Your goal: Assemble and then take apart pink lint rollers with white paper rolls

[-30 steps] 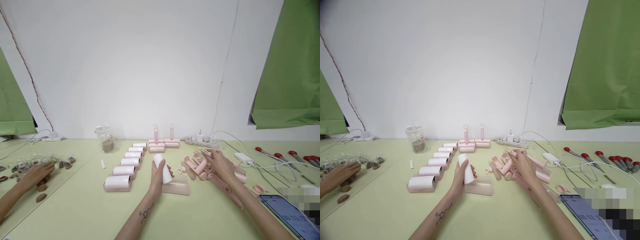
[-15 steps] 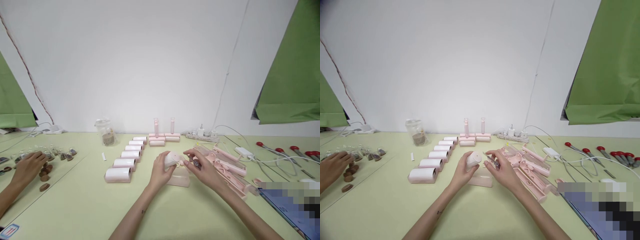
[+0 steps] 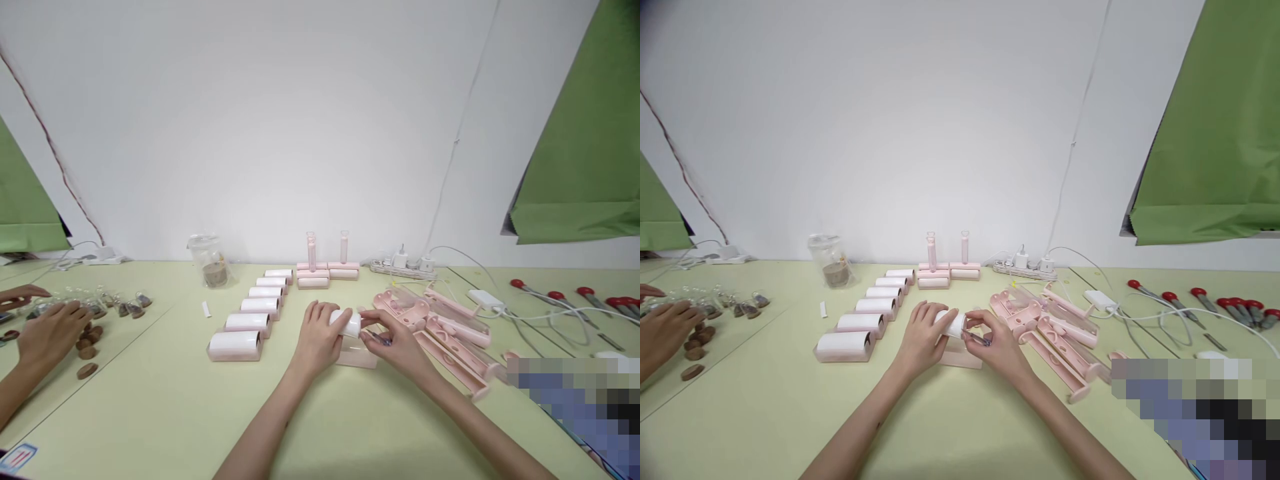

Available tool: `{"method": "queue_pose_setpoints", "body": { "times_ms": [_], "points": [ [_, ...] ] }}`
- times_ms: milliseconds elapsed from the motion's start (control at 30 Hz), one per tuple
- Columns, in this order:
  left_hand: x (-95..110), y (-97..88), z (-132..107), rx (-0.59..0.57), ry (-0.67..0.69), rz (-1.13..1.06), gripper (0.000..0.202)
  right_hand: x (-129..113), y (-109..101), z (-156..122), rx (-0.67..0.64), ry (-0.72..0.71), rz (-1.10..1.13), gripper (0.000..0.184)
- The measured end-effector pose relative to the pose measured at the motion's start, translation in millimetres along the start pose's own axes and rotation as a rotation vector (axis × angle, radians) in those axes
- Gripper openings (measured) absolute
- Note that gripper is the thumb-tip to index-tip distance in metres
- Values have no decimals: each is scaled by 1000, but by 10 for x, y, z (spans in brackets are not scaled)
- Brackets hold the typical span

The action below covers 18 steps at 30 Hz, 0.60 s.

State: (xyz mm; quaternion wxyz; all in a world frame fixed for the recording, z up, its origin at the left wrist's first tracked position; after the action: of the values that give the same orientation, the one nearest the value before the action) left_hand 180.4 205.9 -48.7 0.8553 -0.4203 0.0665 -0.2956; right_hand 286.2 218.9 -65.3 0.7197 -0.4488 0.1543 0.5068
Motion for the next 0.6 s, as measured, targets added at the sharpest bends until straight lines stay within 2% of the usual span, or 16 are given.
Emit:
{"method": "queue_pose_setpoints", "body": {
  "times_ms": [133, 233, 300, 367, 467, 533, 600],
  "points": [
    [60, 3, -21, 6, 38, 7, 46, -1, 12, -21, 22, -13, -45, 26],
    [19, 34, -23, -5, 23, -53, 48, 49, -24, -30, 51, 15, -69, 23],
    [-118, 42, 1, 1, -72, -161, 47, 73, -57, -24, 74, 22, -54, 23],
    [-339, 29, 23, 37, -243, -346, 43, 82, -53, -14, 65, 14, -64, 23],
    [-626, 43, 2, 100, -493, -719, 34, 94, 52, -14, -49, 7, -217, 25],
    [-695, 58, -16, 127, -582, -914, 32, 104, 93, -17, -110, 19, -282, 29],
    [-681, 46, -16, 139, -607, -1015, 33, 68, 19, 10, -77, 21, -211, 31]
  ]
}}
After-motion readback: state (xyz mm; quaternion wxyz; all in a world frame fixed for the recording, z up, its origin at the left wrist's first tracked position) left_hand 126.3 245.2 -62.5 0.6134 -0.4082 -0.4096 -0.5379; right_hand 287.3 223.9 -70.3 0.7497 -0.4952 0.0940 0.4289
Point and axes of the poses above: each hand's wrist, its own z-axis towards the middle knuckle, its own y-axis out of the palm, x = y × z, the point moved 10 cm from there along z, towards the middle knuckle, and after that the axes turned 10 degrees about -y, right-handed, at the moved point
